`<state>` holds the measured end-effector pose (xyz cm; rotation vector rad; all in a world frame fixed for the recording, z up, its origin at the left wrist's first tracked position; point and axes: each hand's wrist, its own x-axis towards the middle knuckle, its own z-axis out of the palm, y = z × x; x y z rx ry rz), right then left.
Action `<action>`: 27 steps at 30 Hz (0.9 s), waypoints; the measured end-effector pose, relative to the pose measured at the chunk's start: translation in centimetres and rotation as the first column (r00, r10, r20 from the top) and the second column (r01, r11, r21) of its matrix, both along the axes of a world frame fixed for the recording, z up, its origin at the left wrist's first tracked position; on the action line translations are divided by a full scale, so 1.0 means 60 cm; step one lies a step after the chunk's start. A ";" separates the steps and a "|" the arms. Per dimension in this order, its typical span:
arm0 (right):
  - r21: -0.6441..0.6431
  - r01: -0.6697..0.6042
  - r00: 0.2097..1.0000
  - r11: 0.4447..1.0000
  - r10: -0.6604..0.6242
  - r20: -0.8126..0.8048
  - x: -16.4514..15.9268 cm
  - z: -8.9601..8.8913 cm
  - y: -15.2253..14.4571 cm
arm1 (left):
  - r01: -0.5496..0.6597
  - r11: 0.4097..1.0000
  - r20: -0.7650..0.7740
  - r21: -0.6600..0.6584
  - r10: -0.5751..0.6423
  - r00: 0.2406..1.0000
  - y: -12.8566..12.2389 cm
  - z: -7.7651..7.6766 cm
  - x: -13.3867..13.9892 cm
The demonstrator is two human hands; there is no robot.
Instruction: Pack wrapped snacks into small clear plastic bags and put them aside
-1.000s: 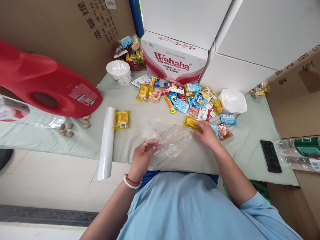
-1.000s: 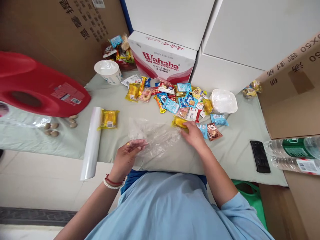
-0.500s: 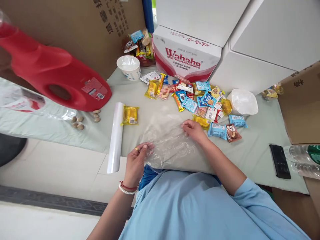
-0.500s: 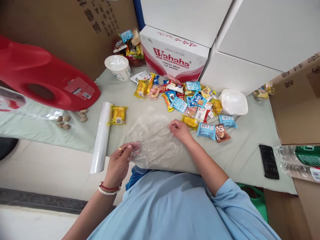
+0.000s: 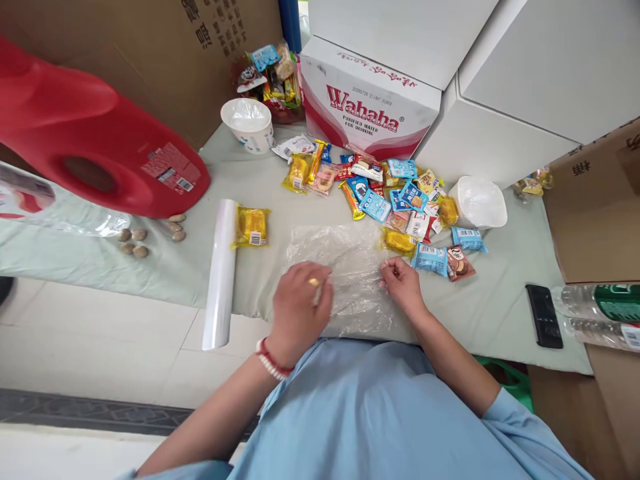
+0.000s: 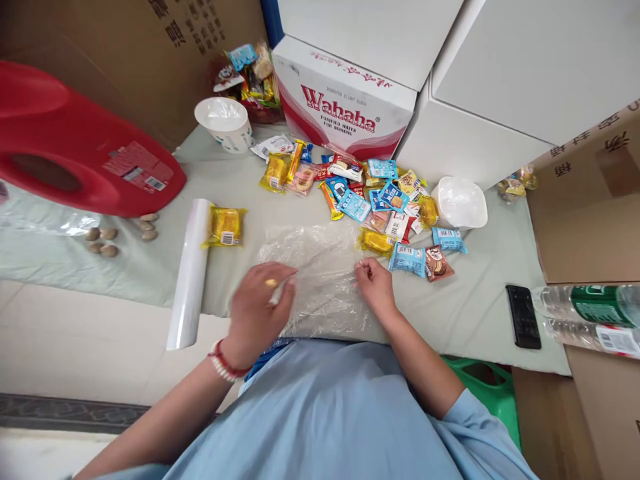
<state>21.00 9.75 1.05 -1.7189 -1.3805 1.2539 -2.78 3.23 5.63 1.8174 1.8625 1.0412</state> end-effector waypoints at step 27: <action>0.010 -0.261 0.340 0.965 0.083 0.937 0.162 0.109 0.204 | 0.173 0.954 -0.414 -0.245 -0.265 0.871 0.088 -0.114 -0.041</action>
